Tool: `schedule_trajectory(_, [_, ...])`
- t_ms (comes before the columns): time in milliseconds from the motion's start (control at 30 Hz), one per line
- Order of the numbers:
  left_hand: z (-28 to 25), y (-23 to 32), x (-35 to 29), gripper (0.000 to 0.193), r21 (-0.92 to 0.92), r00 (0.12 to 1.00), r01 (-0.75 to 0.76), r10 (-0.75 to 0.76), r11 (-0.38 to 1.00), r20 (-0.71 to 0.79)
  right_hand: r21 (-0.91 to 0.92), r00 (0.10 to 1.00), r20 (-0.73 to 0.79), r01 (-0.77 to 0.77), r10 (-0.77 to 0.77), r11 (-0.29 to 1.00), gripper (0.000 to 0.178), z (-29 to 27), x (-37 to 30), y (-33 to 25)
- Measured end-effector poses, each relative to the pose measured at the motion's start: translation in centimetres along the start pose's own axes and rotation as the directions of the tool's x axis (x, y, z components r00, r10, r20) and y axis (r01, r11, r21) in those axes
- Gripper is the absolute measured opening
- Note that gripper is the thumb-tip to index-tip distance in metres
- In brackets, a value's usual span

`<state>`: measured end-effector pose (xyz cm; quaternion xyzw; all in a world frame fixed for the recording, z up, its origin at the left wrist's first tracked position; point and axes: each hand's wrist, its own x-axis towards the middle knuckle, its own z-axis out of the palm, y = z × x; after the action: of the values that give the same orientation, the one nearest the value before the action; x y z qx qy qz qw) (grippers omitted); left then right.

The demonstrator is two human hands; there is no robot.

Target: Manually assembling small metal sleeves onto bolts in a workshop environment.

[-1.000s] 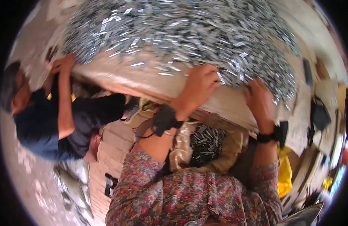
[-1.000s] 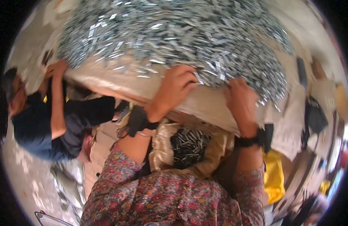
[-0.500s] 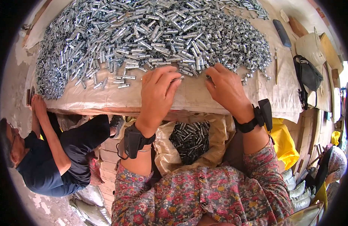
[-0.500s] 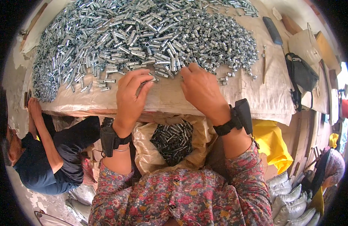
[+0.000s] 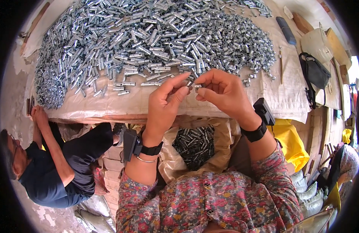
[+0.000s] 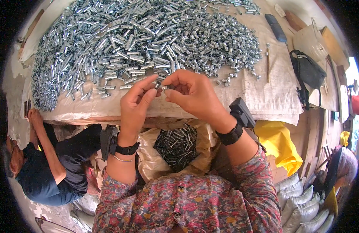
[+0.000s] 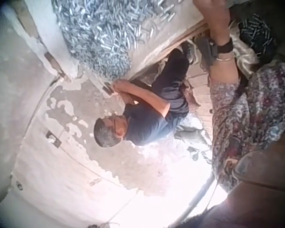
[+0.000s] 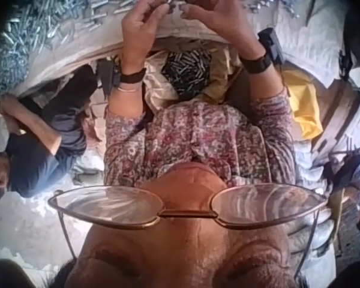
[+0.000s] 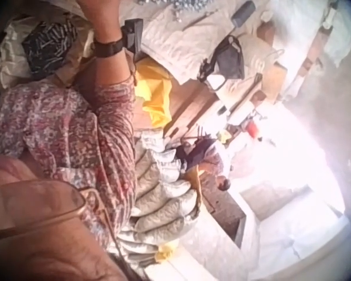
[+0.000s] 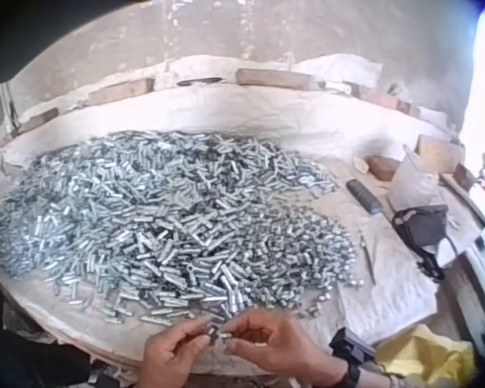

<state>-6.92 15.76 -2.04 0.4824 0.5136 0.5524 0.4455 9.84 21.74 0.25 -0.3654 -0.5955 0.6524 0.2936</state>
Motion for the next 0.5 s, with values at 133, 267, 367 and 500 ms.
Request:
schedule_trajectory(133, [-0.1,-0.3,0.1,0.026,0.265,0.982,-0.176,0.149,0.948,0.118,-0.088,1.0,0.0,0.016,-0.016,0.996,0.014,0.0,0.1,0.2])
schedule_trajectory(267, [-0.2,-0.4,0.1,0.024,0.04,0.999,0.008,-0.009,0.999,0.039,-0.162,0.997,-0.023,0.064,-0.068,0.985,0.017,0.0,-0.1,0.1])
schedule_trajectory(367, [-0.6,0.2,0.5,0.02,-0.313,0.987,0.131,-0.153,0.941,-0.047,-0.116,0.999,-0.015,0.036,-0.038,0.993,0.017,0.1,-0.2,0.1])
schedule_trajectory(500, [-0.4,0.0,0.4,0.018,-0.452,0.976,0.151,-0.205,0.879,-0.072,-0.025,0.996,-0.049,0.071,-0.072,0.997,0.015,1.0,-0.4,0.1])
